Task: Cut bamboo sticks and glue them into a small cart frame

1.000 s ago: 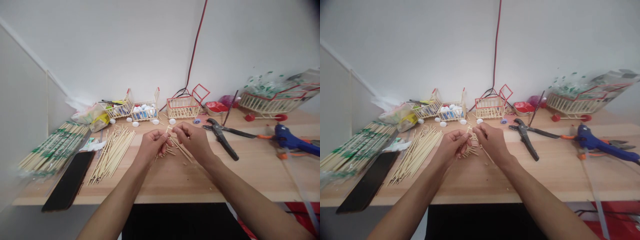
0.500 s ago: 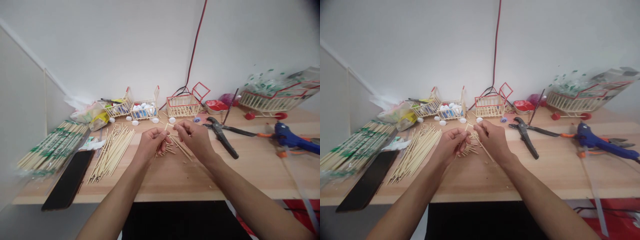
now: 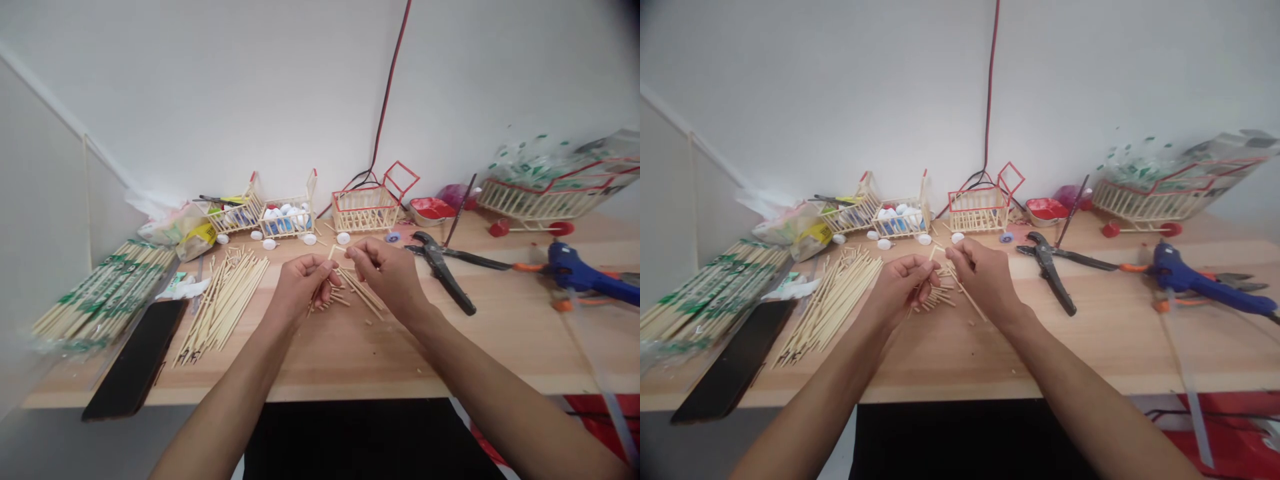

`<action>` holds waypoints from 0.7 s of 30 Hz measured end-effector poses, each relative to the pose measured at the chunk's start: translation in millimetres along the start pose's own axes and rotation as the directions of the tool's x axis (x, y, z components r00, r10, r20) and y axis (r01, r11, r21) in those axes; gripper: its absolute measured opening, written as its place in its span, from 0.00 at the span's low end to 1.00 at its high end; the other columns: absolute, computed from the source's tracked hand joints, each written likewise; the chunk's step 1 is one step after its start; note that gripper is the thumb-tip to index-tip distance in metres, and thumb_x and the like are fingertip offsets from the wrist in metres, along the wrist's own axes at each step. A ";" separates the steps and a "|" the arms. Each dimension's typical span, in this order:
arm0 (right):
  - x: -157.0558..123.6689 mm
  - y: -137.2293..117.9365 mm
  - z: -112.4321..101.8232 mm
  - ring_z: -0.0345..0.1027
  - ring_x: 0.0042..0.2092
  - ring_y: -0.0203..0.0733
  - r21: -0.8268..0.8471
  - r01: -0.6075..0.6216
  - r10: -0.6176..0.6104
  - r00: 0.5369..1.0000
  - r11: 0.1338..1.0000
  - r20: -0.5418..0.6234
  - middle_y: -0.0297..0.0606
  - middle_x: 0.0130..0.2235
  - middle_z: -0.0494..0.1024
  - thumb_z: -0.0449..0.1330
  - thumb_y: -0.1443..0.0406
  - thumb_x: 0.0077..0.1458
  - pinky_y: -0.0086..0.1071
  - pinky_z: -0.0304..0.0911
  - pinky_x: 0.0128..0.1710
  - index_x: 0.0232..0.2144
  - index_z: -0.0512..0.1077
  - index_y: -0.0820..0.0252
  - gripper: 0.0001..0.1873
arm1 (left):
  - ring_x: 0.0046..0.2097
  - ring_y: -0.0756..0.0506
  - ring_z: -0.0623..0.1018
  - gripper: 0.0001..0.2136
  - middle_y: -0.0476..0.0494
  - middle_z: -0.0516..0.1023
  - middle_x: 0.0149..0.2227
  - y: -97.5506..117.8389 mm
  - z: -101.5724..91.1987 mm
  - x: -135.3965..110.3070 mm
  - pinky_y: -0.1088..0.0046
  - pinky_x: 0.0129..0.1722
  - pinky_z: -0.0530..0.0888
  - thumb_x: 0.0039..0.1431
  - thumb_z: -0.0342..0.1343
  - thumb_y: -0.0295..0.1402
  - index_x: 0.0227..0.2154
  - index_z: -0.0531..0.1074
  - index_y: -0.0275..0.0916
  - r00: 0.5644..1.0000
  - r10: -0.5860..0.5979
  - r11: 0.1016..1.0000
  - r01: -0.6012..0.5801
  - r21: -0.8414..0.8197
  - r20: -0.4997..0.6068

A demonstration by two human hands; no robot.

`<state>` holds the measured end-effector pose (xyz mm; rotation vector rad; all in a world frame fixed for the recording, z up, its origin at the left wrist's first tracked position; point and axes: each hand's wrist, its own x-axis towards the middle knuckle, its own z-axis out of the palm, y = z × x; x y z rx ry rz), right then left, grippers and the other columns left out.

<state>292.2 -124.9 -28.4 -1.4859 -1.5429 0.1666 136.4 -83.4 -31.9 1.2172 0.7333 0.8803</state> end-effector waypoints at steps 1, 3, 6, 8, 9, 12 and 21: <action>0.1 0.0 -0.1 0.58 0.21 0.31 -0.001 -0.002 0.002 1.000 1.000 0.002 0.28 0.18 0.68 0.54 0.62 0.60 0.26 0.52 0.25 0.24 0.70 0.61 0.14 | 0.15 0.58 0.65 0.12 0.48 0.76 0.23 -0.4 -0.3 0.2 0.83 0.11 0.56 0.50 0.63 0.38 0.27 0.72 0.33 1.000 0.001 1.000 -0.001 -0.001 0.000; 0.2 0.1 -0.4 0.58 0.21 0.31 -0.004 -0.001 0.001 1.000 1.000 0.004 0.28 0.18 0.68 0.54 0.62 0.60 0.26 0.52 0.26 0.23 0.70 0.60 0.14 | 0.15 0.57 0.65 0.12 0.48 0.76 0.23 -1.6 -1.0 0.7 0.83 0.11 0.56 0.50 0.63 0.38 0.27 0.72 0.33 1.000 0.005 1.000 -0.005 0.003 0.001; 0.3 0.3 -0.6 0.58 0.21 0.30 -0.011 0.006 -0.006 1.000 1.000 0.004 0.28 0.18 0.68 0.55 0.62 0.60 0.27 0.52 0.26 0.21 0.68 0.60 0.15 | 0.15 0.58 0.64 0.12 0.47 0.75 0.22 -3.3 -2.2 1.1 0.83 0.12 0.56 0.51 0.62 0.39 0.26 0.72 0.33 1.000 0.003 1.000 -0.003 0.028 0.010; 0.3 0.0 -0.6 0.58 0.21 0.31 -0.008 0.002 -0.002 1.000 1.000 0.006 0.28 0.18 0.68 0.55 0.63 0.60 0.27 0.52 0.26 0.21 0.68 0.60 0.16 | 0.15 0.58 0.64 0.12 0.47 0.75 0.22 -4.0 -2.8 1.0 0.83 0.12 0.56 0.52 0.62 0.39 0.26 0.72 0.33 1.000 -0.002 0.999 0.002 0.036 0.015; 0.3 -0.1 -0.6 0.58 0.21 0.31 -0.006 0.001 -0.001 1.000 1.000 0.007 0.28 0.18 0.68 0.54 0.63 0.60 0.27 0.52 0.26 0.21 0.68 0.60 0.16 | 0.15 0.58 0.64 0.12 0.47 0.76 0.22 -4.1 -3.0 0.9 0.83 0.12 0.56 0.52 0.62 0.39 0.27 0.72 0.33 1.000 -0.003 0.999 0.003 0.036 0.015; 0.2 -0.5 -0.5 0.59 0.22 0.32 -0.003 0.008 -0.008 1.000 1.000 0.009 0.29 0.18 0.69 0.54 0.62 0.60 0.27 0.52 0.27 0.20 0.67 0.59 0.16 | 0.15 0.57 0.65 0.12 0.47 0.76 0.23 -3.8 -2.6 0.6 0.82 0.13 0.57 0.51 0.62 0.39 0.27 0.72 0.33 1.000 0.000 1.000 -0.001 0.025 0.009; -0.2 1.3 -0.4 0.60 0.22 0.31 -0.012 0.016 -0.016 1.000 1.000 0.016 0.29 0.18 0.69 0.54 0.62 0.60 0.27 0.52 0.27 0.20 0.67 0.59 0.16 | 0.15 0.57 0.64 0.13 0.47 0.75 0.21 -4.1 -2.8 1.3 0.82 0.13 0.56 0.51 0.62 0.40 0.25 0.71 0.33 1.000 -0.012 0.999 0.011 0.043 0.018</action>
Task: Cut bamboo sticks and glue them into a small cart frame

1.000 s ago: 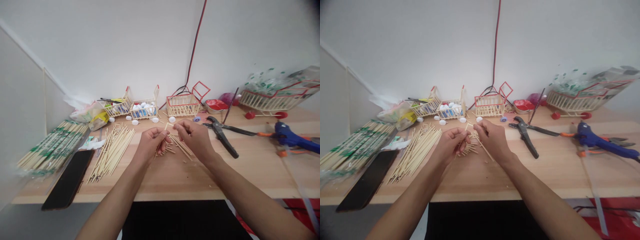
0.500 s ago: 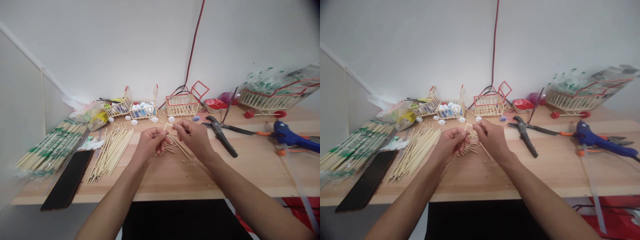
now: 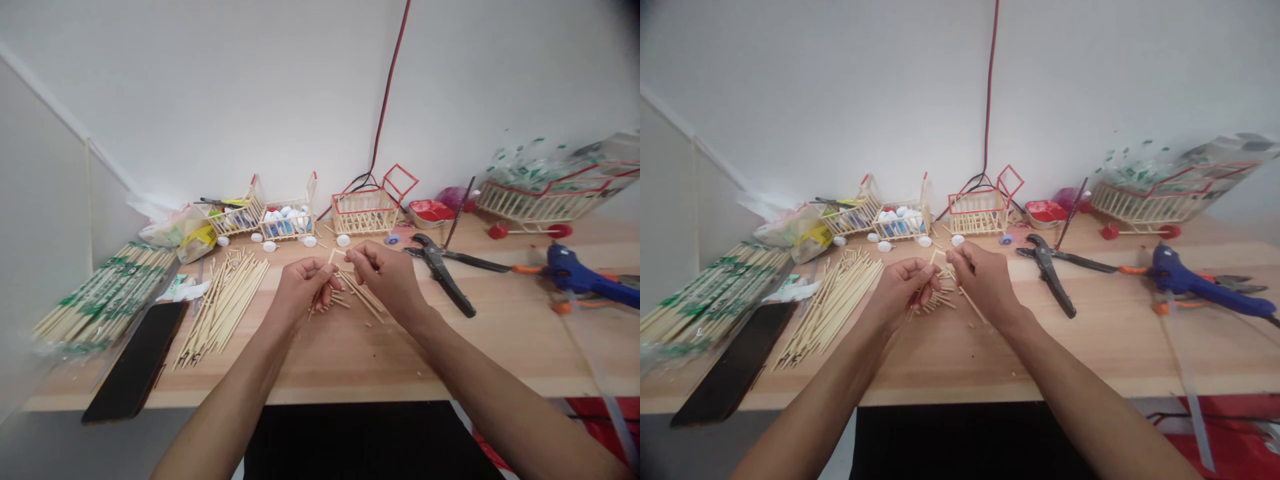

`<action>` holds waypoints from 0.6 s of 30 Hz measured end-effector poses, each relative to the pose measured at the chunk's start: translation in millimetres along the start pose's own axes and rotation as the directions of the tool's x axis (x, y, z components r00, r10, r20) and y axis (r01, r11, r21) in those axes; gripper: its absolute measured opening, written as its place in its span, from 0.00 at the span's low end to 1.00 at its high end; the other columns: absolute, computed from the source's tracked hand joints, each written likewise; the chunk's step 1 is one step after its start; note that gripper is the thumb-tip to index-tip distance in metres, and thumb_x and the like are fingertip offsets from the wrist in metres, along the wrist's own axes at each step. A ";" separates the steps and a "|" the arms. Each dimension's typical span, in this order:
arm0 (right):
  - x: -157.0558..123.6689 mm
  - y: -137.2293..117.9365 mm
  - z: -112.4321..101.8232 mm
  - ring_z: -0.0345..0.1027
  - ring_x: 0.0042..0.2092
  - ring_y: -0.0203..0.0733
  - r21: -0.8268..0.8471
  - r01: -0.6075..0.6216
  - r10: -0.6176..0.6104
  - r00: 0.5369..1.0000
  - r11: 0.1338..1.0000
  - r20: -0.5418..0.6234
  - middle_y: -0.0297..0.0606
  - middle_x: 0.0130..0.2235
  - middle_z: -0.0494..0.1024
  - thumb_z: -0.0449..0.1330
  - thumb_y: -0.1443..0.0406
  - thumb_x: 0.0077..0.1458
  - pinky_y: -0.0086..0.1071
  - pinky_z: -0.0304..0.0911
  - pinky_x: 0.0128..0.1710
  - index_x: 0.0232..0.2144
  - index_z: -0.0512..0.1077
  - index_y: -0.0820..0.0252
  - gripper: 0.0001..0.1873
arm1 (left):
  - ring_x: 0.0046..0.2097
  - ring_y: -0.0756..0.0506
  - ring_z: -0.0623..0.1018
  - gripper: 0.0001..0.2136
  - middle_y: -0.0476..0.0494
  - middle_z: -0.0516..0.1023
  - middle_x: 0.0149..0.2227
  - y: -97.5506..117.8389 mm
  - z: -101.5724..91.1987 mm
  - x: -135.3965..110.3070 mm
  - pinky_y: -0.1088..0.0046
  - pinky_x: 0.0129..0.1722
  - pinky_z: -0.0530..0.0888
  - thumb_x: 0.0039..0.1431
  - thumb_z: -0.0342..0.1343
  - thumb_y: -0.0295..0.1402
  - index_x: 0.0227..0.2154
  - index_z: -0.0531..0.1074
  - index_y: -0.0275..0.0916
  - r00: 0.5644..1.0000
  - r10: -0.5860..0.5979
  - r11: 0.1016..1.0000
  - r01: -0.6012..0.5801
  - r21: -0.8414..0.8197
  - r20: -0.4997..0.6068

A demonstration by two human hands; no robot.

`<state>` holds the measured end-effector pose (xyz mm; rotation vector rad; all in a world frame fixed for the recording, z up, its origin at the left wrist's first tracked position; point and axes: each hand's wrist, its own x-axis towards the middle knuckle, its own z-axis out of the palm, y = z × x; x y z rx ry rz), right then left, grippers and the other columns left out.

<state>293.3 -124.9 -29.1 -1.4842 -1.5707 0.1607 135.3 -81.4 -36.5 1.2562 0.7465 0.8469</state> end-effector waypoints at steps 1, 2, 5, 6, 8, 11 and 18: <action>-0.1 0.2 0.1 0.60 0.22 0.32 0.000 0.001 -0.001 1.000 1.000 0.001 0.29 0.18 0.70 0.54 0.62 0.60 0.27 0.53 0.27 0.20 0.67 0.59 0.16 | 0.15 0.57 0.64 0.13 0.47 0.75 0.20 0.0 -0.3 -0.1 0.82 0.13 0.56 0.51 0.61 0.40 0.25 0.71 0.33 1.000 0.001 1.000 -0.001 0.003 0.005; -0.1 0.4 0.1 0.60 0.22 0.32 0.000 0.003 -0.003 1.000 1.000 0.002 0.29 0.18 0.70 0.54 0.62 0.60 0.26 0.53 0.27 0.20 0.67 0.59 0.17 | 0.15 0.57 0.64 0.13 0.48 0.75 0.20 0.0 -0.6 -0.2 0.82 0.13 0.56 0.52 0.61 0.40 0.25 0.71 0.33 1.000 0.004 1.000 -0.004 0.004 0.005; -0.2 0.6 0.3 0.59 0.22 0.31 0.000 0.004 -0.004 1.000 1.000 0.002 0.29 0.18 0.69 0.54 0.62 0.60 0.26 0.52 0.27 0.20 0.67 0.59 0.17 | 0.14 0.57 0.63 0.13 0.50 0.72 0.17 0.8 -0.8 -0.7 0.82 0.13 0.56 0.53 0.61 0.40 0.24 0.71 0.33 1.000 -0.002 1.000 0.002 0.025 0.016; -0.2 0.6 0.3 0.59 0.21 0.31 -0.002 0.005 -0.005 1.000 1.000 -0.001 0.29 0.17 0.69 0.54 0.63 0.60 0.26 0.52 0.27 0.20 0.67 0.59 0.17 | 0.14 0.57 0.63 0.13 0.51 0.71 0.15 1.2 -0.6 -0.9 0.82 0.13 0.56 0.53 0.60 0.40 0.24 0.71 0.33 1.000 -0.003 1.000 0.002 0.030 0.019; -0.2 0.7 0.4 0.59 0.21 0.31 -0.005 0.003 -0.003 1.000 1.000 0.001 0.29 0.17 0.69 0.54 0.63 0.60 0.27 0.52 0.27 0.20 0.67 0.59 0.17 | 0.13 0.57 0.62 0.13 0.52 0.69 0.14 2.2 -0.1 -1.3 0.82 0.13 0.56 0.54 0.60 0.40 0.23 0.71 0.33 1.000 -0.004 0.999 0.004 0.034 0.023; -0.2 0.8 0.6 0.60 0.22 0.32 -0.004 -0.009 0.009 1.000 1.000 0.012 0.29 0.18 0.70 0.54 0.63 0.60 0.27 0.53 0.27 0.21 0.68 0.59 0.16 | 0.13 0.57 0.62 0.13 0.51 0.70 0.14 3.4 0.7 -1.6 0.82 0.13 0.56 0.53 0.61 0.39 0.24 0.70 0.33 1.000 -0.013 1.000 0.013 0.024 0.011; 0.6 1.5 1.8 0.61 0.22 0.32 0.024 -0.038 0.038 0.999 0.999 0.024 0.29 0.18 0.71 0.53 0.62 0.60 0.27 0.54 0.27 0.23 0.70 0.59 0.15 | 0.14 0.57 0.64 0.13 0.49 0.74 0.19 1.4 0.7 -0.4 0.82 0.12 0.56 0.51 0.62 0.40 0.25 0.71 0.33 1.000 -0.013 1.000 0.013 -0.013 -0.003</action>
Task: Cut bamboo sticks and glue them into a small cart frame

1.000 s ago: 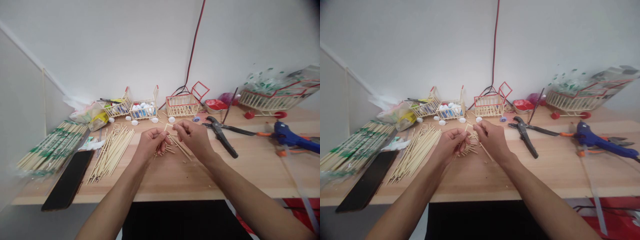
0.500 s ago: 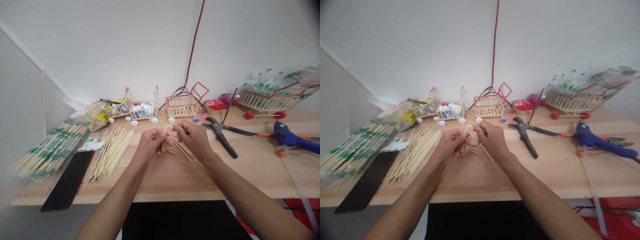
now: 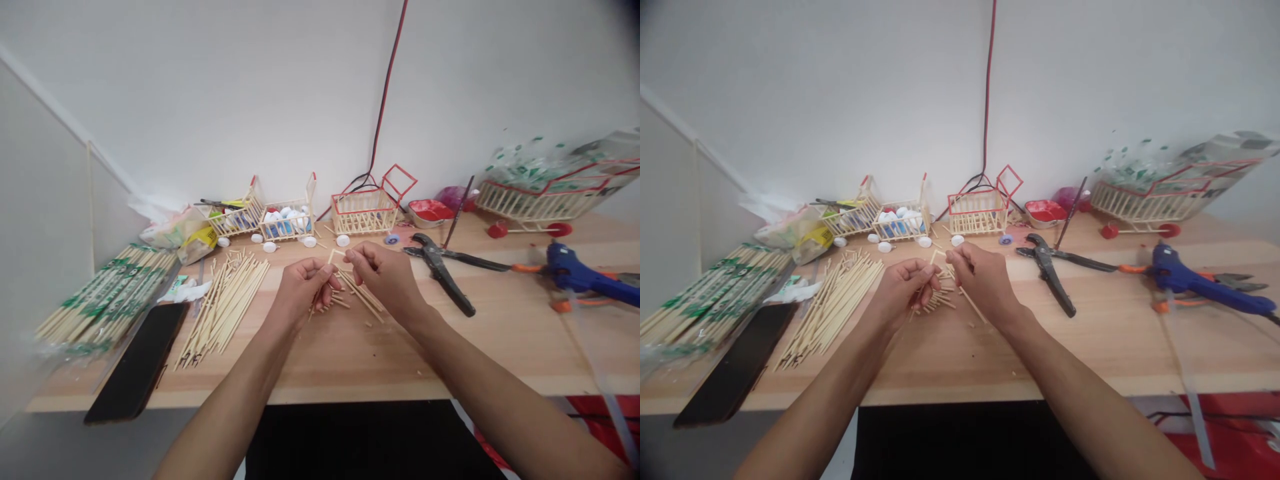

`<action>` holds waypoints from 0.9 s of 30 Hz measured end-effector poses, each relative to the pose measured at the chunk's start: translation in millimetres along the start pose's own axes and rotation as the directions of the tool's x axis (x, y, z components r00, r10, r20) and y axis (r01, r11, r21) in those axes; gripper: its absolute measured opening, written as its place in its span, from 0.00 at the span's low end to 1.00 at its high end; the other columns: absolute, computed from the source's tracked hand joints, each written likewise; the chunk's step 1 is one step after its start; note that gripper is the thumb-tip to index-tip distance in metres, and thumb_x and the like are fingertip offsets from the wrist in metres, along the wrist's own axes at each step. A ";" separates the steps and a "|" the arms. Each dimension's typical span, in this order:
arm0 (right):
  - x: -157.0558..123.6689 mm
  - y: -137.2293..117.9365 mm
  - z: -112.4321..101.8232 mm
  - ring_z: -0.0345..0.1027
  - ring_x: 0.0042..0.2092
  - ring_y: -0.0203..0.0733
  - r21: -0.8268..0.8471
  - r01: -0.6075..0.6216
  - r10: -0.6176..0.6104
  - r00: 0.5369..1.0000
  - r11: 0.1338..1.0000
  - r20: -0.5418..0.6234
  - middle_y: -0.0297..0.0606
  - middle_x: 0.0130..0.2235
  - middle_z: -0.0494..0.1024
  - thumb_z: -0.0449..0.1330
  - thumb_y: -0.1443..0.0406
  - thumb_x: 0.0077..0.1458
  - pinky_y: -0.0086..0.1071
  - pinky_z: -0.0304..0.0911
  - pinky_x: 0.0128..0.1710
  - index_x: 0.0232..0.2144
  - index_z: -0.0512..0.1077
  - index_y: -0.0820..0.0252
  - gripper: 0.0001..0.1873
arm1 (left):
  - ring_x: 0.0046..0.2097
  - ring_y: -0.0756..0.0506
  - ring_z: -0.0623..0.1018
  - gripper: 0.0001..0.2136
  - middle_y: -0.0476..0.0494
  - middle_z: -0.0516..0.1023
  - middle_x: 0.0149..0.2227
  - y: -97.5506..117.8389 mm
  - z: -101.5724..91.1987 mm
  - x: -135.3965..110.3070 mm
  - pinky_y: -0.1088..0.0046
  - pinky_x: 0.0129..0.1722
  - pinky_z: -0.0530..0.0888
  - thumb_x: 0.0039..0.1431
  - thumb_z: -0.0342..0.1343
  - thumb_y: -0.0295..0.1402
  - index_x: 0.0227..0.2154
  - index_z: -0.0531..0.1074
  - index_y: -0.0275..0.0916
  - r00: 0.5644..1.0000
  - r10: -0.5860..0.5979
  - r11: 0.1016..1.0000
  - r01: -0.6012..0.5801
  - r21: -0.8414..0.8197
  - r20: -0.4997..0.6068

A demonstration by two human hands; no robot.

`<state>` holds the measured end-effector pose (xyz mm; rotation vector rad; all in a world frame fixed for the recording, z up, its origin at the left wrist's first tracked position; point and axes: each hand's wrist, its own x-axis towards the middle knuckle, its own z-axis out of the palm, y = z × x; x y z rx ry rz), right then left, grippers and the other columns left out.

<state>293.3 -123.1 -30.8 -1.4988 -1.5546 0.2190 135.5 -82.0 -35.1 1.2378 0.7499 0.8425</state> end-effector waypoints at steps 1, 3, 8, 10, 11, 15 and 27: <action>0.1 0.2 0.3 0.62 0.22 0.33 0.014 -0.004 0.004 1.000 1.000 0.006 0.29 0.18 0.71 0.53 0.61 0.61 0.27 0.54 0.27 0.24 0.70 0.59 0.15 | 0.15 0.57 0.65 0.13 0.49 0.75 0.21 -0.2 0.3 0.1 0.82 0.12 0.56 0.50 0.63 0.40 0.25 0.71 0.33 1.000 -0.002 1.000 0.002 -0.014 -0.009; 0.3 0.8 0.7 0.63 0.22 0.33 0.038 -0.012 0.011 1.000 0.999 0.019 0.30 0.18 0.71 0.52 0.60 0.61 0.27 0.55 0.27 0.24 0.71 0.59 0.17 | 0.15 0.57 0.65 0.13 0.49 0.75 0.22 -0.1 1.1 0.2 0.82 0.12 0.56 0.48 0.63 0.39 0.26 0.71 0.33 1.000 -0.006 0.999 0.006 -0.037 -0.022; 0.6 3.4 1.6 0.59 0.21 0.32 0.092 -0.067 0.064 0.997 0.993 0.036 0.29 0.20 0.71 0.54 0.56 0.59 0.26 0.53 0.23 0.30 0.72 0.60 0.14 | 0.15 0.57 0.65 0.13 0.49 0.75 0.22 1.3 2.2 0.1 0.82 0.11 0.56 0.47 0.64 0.38 0.27 0.70 0.33 1.000 -0.007 0.998 0.005 -0.068 -0.023; 1.1 5.0 2.0 0.59 0.21 0.33 0.102 -0.073 0.070 0.997 0.992 0.033 0.29 0.20 0.69 0.56 0.57 0.57 0.26 0.52 0.23 0.34 0.73 0.60 0.12 | 0.15 0.57 0.65 0.13 0.49 0.75 0.22 1.4 1.9 0.2 0.82 0.11 0.56 0.47 0.64 0.38 0.27 0.70 0.33 1.000 -0.008 0.997 0.006 -0.073 -0.026; 1.3 5.6 2.2 0.58 0.22 0.33 0.098 -0.066 0.063 0.998 0.993 0.026 0.29 0.20 0.69 0.57 0.57 0.57 0.26 0.52 0.22 0.35 0.73 0.60 0.12 | 0.15 0.57 0.66 0.13 0.49 0.75 0.22 1.4 1.7 0.4 0.82 0.11 0.56 0.47 0.64 0.38 0.27 0.70 0.33 1.000 -0.008 0.997 0.006 -0.074 -0.030; 1.4 6.4 2.5 0.56 0.22 0.32 0.051 -0.012 0.012 1.000 0.999 0.000 0.29 0.21 0.68 0.58 0.61 0.55 0.26 0.51 0.23 0.35 0.74 0.60 0.09 | 0.15 0.57 0.66 0.13 0.49 0.75 0.22 1.0 0.8 0.9 0.82 0.12 0.56 0.47 0.64 0.38 0.27 0.70 0.33 0.999 -0.006 0.997 0.003 -0.071 -0.044; 0.7 6.9 1.1 0.56 0.23 0.32 0.000 0.033 -0.033 0.999 0.999 0.013 0.29 0.22 0.69 0.56 0.62 0.57 0.27 0.51 0.24 0.29 0.74 0.60 0.10 | 0.14 0.57 0.65 0.14 0.49 0.75 0.21 1.9 1.0 0.1 0.82 0.11 0.56 0.47 0.64 0.39 0.26 0.70 0.33 0.999 -0.013 1.000 0.012 -0.018 -0.031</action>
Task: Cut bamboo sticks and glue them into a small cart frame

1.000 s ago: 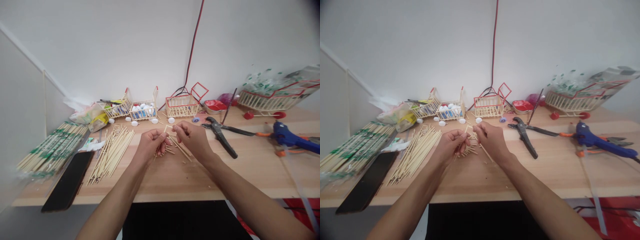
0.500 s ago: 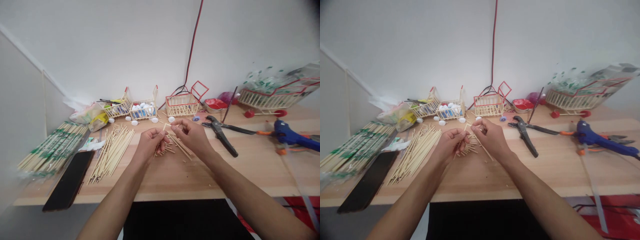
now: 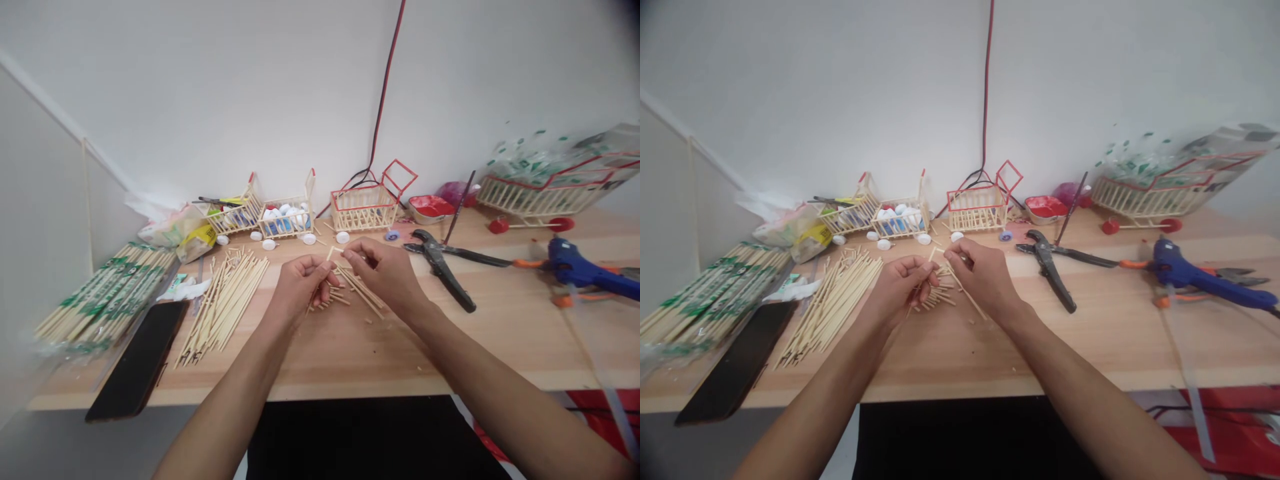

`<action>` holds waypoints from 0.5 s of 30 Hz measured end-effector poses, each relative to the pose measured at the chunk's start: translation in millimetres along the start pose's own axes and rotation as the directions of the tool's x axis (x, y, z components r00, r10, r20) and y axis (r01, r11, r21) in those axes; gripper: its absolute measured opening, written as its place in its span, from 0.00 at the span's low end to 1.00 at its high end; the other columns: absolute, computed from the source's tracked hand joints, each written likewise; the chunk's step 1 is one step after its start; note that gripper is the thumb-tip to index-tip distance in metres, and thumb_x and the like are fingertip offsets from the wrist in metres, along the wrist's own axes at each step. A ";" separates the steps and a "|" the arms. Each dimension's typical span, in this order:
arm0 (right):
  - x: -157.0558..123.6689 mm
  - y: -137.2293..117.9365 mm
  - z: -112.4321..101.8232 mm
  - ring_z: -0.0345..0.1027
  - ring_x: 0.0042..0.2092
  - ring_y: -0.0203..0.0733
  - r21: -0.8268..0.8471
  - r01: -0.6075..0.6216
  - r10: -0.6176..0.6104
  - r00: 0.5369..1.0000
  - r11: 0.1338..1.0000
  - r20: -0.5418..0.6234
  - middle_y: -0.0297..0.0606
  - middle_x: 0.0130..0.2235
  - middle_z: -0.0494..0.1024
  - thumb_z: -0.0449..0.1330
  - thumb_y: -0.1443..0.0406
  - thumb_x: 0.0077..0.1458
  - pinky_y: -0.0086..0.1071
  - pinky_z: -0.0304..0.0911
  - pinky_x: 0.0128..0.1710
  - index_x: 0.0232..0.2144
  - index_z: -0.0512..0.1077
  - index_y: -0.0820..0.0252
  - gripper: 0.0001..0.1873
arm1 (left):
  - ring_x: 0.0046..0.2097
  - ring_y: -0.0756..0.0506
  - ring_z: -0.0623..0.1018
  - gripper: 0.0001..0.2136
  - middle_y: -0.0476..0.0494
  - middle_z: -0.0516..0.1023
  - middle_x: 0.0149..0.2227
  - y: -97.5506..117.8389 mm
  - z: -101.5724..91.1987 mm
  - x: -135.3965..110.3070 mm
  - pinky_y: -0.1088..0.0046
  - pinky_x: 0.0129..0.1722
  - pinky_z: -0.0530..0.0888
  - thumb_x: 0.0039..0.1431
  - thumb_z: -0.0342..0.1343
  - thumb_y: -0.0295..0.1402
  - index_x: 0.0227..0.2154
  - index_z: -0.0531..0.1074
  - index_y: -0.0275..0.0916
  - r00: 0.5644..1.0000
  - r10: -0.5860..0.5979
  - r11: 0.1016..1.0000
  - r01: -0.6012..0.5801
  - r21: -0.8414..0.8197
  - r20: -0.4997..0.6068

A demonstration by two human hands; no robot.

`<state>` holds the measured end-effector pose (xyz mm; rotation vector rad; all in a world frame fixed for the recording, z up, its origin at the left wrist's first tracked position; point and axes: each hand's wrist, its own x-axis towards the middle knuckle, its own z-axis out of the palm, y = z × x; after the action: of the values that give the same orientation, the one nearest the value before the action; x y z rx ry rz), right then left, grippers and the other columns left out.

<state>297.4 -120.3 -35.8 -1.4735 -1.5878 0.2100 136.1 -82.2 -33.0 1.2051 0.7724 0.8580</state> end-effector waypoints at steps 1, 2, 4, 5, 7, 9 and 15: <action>-0.1 0.1 0.1 0.56 0.22 0.32 0.002 -0.005 0.005 1.000 1.000 0.000 0.29 0.21 0.69 0.56 0.62 0.57 0.27 0.51 0.24 0.29 0.74 0.60 0.10 | 0.14 0.57 0.65 0.14 0.49 0.75 0.21 0.1 0.0 -0.1 0.82 0.11 0.56 0.47 0.64 0.39 0.26 0.70 0.33 1.000 0.002 1.000 -0.002 0.004 0.002; -0.1 0.3 0.2 0.57 0.22 0.32 0.003 -0.009 0.009 1.000 1.000 0.002 0.29 0.21 0.69 0.56 0.62 0.57 0.27 0.51 0.24 0.30 0.74 0.60 0.10 | 0.15 0.57 0.65 0.13 0.49 0.75 0.22 0.1 0.0 -0.2 0.82 0.11 0.56 0.48 0.64 0.39 0.26 0.70 0.33 1.000 0.004 1.000 -0.005 0.008 0.004; -0.1 0.4 0.3 0.58 0.23 0.32 0.003 -0.013 0.013 1.000 1.000 0.002 0.29 0.21 0.69 0.56 0.62 0.57 0.26 0.52 0.25 0.29 0.74 0.60 0.10 | 0.15 0.57 0.65 0.14 0.49 0.75 0.22 0.0 0.0 -0.3 0.82 0.11 0.56 0.48 0.64 0.39 0.26 0.70 0.33 1.000 0.006 1.000 -0.006 0.013 0.007; -0.1 0.4 0.3 0.58 0.23 0.32 0.002 -0.014 0.014 1.000 1.000 0.003 0.29 0.21 0.70 0.56 0.62 0.57 0.26 0.52 0.25 0.29 0.74 0.60 0.09 | 0.15 0.57 0.65 0.14 0.49 0.75 0.22 -0.2 -0.1 -0.3 0.82 0.11 0.56 0.48 0.64 0.40 0.26 0.70 0.33 1.000 0.006 1.000 -0.006 0.015 0.006; 0.0 0.3 0.1 0.59 0.23 0.32 -0.001 -0.010 0.010 1.000 1.000 0.003 0.29 0.21 0.70 0.56 0.63 0.58 0.26 0.53 0.26 0.29 0.73 0.60 0.10 | 0.15 0.57 0.66 0.14 0.49 0.75 0.22 -0.5 -0.2 -0.2 0.82 0.11 0.56 0.48 0.64 0.40 0.26 0.71 0.33 1.000 0.004 1.000 -0.004 0.013 0.001; 0.0 -0.1 -0.1 0.59 0.24 0.32 -0.003 -0.002 0.002 1.000 1.000 -0.003 0.29 0.21 0.71 0.56 0.63 0.58 0.26 0.53 0.26 0.28 0.73 0.60 0.09 | 0.15 0.57 0.66 0.14 0.49 0.76 0.22 -0.7 -0.3 0.2 0.82 0.11 0.55 0.48 0.64 0.39 0.27 0.71 0.32 1.000 0.005 1.000 -0.005 0.002 0.002; -0.3 -1.5 0.0 0.59 0.23 0.31 0.004 0.006 -0.006 1.000 1.000 -0.009 0.28 0.21 0.70 0.56 0.64 0.58 0.26 0.52 0.26 0.27 0.72 0.60 0.10 | 0.15 0.57 0.66 0.13 0.49 0.75 0.21 -0.3 0.4 0.7 0.82 0.11 0.55 0.48 0.64 0.39 0.28 0.71 0.32 1.000 -0.004 1.000 0.004 -0.009 0.005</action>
<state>296.3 -121.0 -35.0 -1.4648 -1.5841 0.2025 136.8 -81.7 -33.3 1.1969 0.7658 0.8542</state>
